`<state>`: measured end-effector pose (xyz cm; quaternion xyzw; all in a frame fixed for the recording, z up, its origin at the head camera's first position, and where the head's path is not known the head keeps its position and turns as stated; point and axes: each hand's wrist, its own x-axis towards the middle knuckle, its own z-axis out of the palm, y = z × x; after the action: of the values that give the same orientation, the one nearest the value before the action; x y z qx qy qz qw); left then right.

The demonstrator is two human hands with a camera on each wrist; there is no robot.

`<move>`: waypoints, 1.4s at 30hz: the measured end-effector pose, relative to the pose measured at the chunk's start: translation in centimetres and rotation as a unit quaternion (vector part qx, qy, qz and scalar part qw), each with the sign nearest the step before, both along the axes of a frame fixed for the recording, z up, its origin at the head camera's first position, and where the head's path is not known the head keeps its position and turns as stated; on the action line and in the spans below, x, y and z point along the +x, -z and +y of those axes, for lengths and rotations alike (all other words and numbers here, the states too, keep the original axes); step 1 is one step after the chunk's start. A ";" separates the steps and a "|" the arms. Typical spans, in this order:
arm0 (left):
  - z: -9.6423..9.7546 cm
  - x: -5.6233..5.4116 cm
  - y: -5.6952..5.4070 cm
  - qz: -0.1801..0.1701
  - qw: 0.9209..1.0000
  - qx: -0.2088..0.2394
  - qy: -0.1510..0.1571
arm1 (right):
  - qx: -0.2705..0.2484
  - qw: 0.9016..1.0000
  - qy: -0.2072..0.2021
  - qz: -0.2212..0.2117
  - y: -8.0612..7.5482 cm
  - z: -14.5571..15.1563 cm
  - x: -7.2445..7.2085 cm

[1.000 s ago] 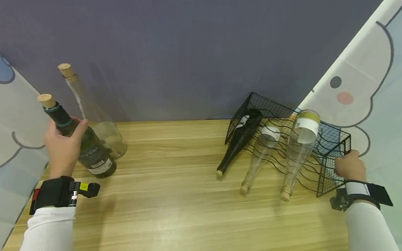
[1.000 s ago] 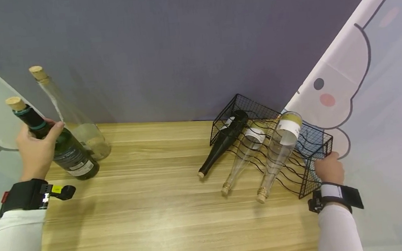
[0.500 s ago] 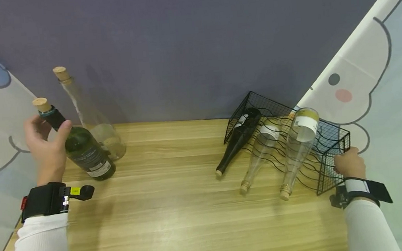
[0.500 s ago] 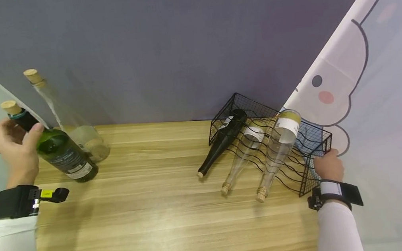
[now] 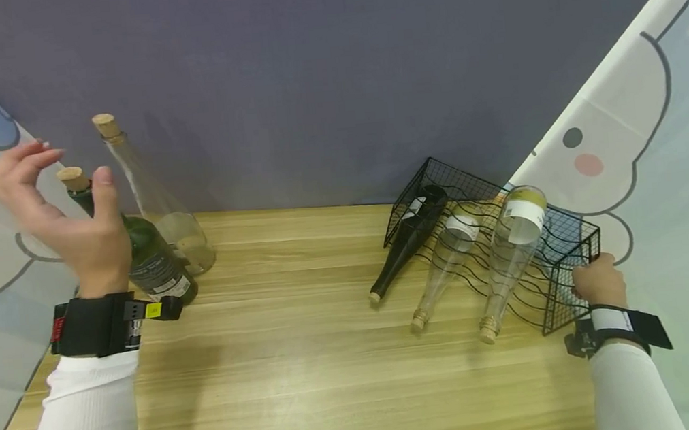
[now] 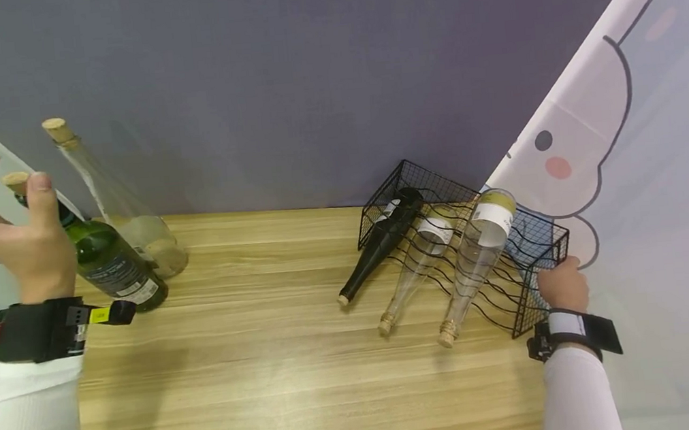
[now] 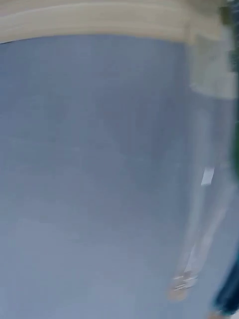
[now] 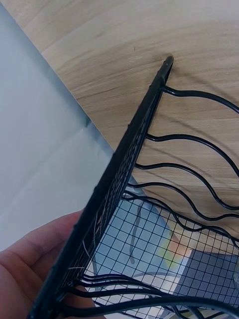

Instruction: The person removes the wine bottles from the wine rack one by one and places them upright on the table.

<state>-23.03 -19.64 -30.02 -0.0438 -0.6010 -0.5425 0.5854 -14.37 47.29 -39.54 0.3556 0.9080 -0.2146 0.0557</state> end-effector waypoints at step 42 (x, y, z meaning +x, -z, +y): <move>25.5 3.6 10.4 -0.360 0.834 -0.300 0.290 | 0.005 1.000 0.001 -0.014 -0.2 -0.1 -0.1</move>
<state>-19.45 5.86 -40.38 -0.1908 -0.8624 -0.4578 0.1015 -14.45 47.22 -39.36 0.3601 0.9077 -0.2051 0.0667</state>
